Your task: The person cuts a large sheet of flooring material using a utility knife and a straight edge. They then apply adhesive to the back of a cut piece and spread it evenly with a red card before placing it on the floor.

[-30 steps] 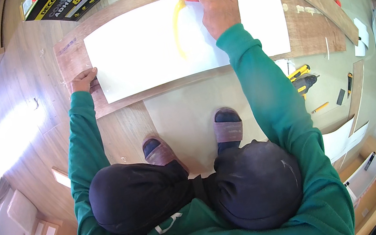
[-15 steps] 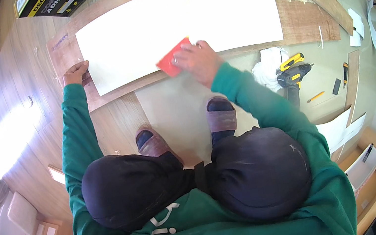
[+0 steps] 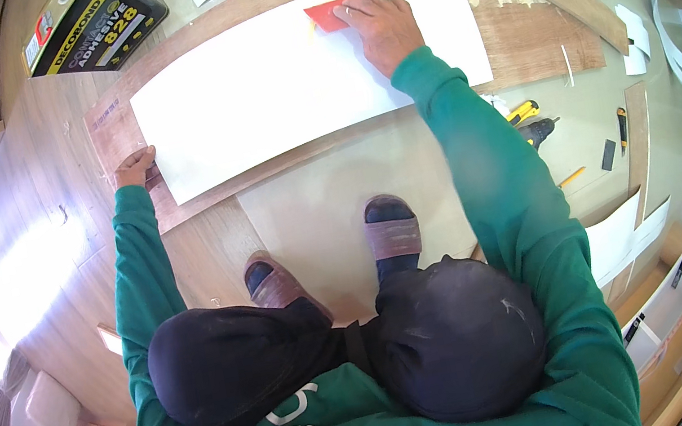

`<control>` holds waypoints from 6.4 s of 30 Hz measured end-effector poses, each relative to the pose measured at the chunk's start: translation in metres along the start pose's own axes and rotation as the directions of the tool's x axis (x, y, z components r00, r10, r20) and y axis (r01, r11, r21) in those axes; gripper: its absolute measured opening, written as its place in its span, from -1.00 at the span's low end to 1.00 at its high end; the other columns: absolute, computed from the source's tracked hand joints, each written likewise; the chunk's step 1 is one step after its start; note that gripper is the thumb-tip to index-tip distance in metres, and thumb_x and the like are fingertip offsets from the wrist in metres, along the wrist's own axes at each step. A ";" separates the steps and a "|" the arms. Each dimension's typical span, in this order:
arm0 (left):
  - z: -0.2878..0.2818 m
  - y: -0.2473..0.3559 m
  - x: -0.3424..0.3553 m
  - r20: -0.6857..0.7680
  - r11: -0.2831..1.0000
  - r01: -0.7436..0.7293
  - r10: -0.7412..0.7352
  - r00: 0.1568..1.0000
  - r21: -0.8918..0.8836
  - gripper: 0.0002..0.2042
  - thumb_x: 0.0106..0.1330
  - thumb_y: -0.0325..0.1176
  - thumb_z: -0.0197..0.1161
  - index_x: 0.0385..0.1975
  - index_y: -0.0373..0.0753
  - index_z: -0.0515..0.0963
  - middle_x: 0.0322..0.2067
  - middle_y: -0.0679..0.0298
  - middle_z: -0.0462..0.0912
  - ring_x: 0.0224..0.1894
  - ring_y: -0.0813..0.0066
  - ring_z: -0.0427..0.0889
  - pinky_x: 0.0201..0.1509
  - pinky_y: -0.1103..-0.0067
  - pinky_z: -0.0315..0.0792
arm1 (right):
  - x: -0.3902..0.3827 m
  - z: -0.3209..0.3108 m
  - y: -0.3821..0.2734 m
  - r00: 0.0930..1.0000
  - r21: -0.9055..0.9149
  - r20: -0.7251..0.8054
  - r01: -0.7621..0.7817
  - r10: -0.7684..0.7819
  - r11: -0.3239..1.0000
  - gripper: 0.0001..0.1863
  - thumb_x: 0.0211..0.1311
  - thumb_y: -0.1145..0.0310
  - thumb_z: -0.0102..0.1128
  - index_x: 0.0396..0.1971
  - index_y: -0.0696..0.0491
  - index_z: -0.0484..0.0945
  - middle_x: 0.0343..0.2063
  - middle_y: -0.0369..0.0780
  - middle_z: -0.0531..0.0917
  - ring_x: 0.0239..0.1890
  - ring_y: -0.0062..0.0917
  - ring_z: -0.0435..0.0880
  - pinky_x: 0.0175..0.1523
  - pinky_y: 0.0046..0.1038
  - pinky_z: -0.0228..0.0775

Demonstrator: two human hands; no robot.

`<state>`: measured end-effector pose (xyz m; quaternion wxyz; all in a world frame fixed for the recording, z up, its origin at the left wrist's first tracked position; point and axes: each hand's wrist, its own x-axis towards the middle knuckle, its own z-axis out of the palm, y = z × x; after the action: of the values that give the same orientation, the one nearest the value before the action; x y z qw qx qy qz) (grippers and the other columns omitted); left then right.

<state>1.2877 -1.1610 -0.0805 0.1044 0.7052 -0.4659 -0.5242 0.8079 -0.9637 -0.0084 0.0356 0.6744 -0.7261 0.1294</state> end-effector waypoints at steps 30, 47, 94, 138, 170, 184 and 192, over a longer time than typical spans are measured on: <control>-0.001 -0.001 -0.003 0.051 0.998 0.040 -0.038 0.998 -0.041 -0.68 0.23 -0.22 0.42 -0.10 -0.24 0.63 -0.32 0.32 0.70 -0.40 0.55 0.65 -0.27 0.58 0.63 | -0.073 -0.012 -0.065 0.943 0.241 0.181 0.233 -0.280 0.942 -0.63 0.03 0.55 0.13 -0.11 -0.03 0.61 -0.10 -0.24 0.66 0.04 -0.37 0.57 0.05 -0.26 0.34; -0.003 -0.003 -0.004 0.039 0.997 0.057 -0.055 0.998 -0.054 -0.67 0.27 -0.19 0.39 -0.08 -0.25 0.61 -0.29 0.32 0.70 -0.37 0.53 0.66 -0.30 0.56 0.62 | -0.002 0.001 0.052 0.997 0.009 -0.076 -0.005 0.006 1.000 -0.57 0.11 0.58 0.10 0.01 -0.07 0.60 0.03 -0.34 0.63 0.19 -0.38 0.48 0.20 -0.26 0.23; -0.008 0.001 -0.009 0.044 0.999 0.024 -0.022 0.999 -0.027 -0.66 0.27 -0.15 0.38 -0.08 -0.22 0.61 -0.30 0.36 0.67 -0.41 0.54 0.63 -0.37 0.57 0.58 | -0.019 -0.014 0.094 0.989 0.075 -0.148 -0.003 0.014 0.997 -0.62 0.11 0.60 0.12 -0.06 0.02 0.63 -0.03 -0.25 0.65 0.07 -0.32 0.57 0.13 -0.29 0.37; -0.007 -0.005 -0.003 0.026 0.999 0.026 -0.026 0.999 -0.033 -0.68 0.25 -0.15 0.40 -0.10 -0.20 0.65 -0.32 0.36 0.69 -0.41 0.58 0.61 -0.34 0.57 0.58 | -0.141 -0.057 0.020 0.959 0.204 0.278 -0.004 -0.054 0.979 -0.67 0.12 0.57 0.08 -0.13 -0.01 0.64 -0.11 -0.22 0.68 0.01 -0.31 0.62 0.04 -0.27 0.33; -0.110 -0.055 0.019 -0.304 0.978 0.050 0.014 0.952 0.203 -0.68 0.42 -0.33 0.12 0.13 -0.25 0.52 -0.06 0.18 0.67 -0.03 0.32 0.65 -0.03 0.45 0.55 | -0.118 -0.054 0.020 0.750 0.763 -0.200 -0.285 0.631 0.580 -0.73 0.36 0.55 0.08 0.02 0.19 0.57 -0.10 -0.14 0.67 -0.05 -0.51 0.62 0.10 -0.51 0.41; 0.210 0.163 -0.225 0.893 -0.314 -0.902 0.426 0.146 0.297 -0.28 -0.03 -0.13 0.52 0.20 -0.12 0.41 0.19 0.13 0.39 0.36 0.06 0.22 0.43 0.01 0.03 | -0.133 -0.072 0.029 0.693 0.823 -0.206 -0.259 0.691 0.505 -0.75 0.30 0.56 0.11 -0.04 0.15 0.60 -0.15 -0.10 0.66 -0.07 -0.34 0.64 0.08 -0.47 0.42; 0.246 0.129 -0.206 0.806 -0.362 -0.866 0.587 0.074 0.343 -0.43 -0.01 -0.38 0.41 0.10 -0.21 0.46 0.12 0.12 0.44 0.24 0.07 0.37 0.28 0.10 0.29 | -0.120 -0.068 0.027 0.805 0.742 -0.239 -0.210 0.543 0.637 -0.71 0.22 0.62 0.14 -0.06 0.15 0.61 -0.10 -0.09 0.67 -0.03 -0.29 0.64 0.09 -0.39 0.46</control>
<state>1.0078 -0.9888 0.0279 -0.0055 0.0512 -0.9946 -0.0901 0.7833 -0.8292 0.0266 -0.0802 0.4183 -0.7252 0.5410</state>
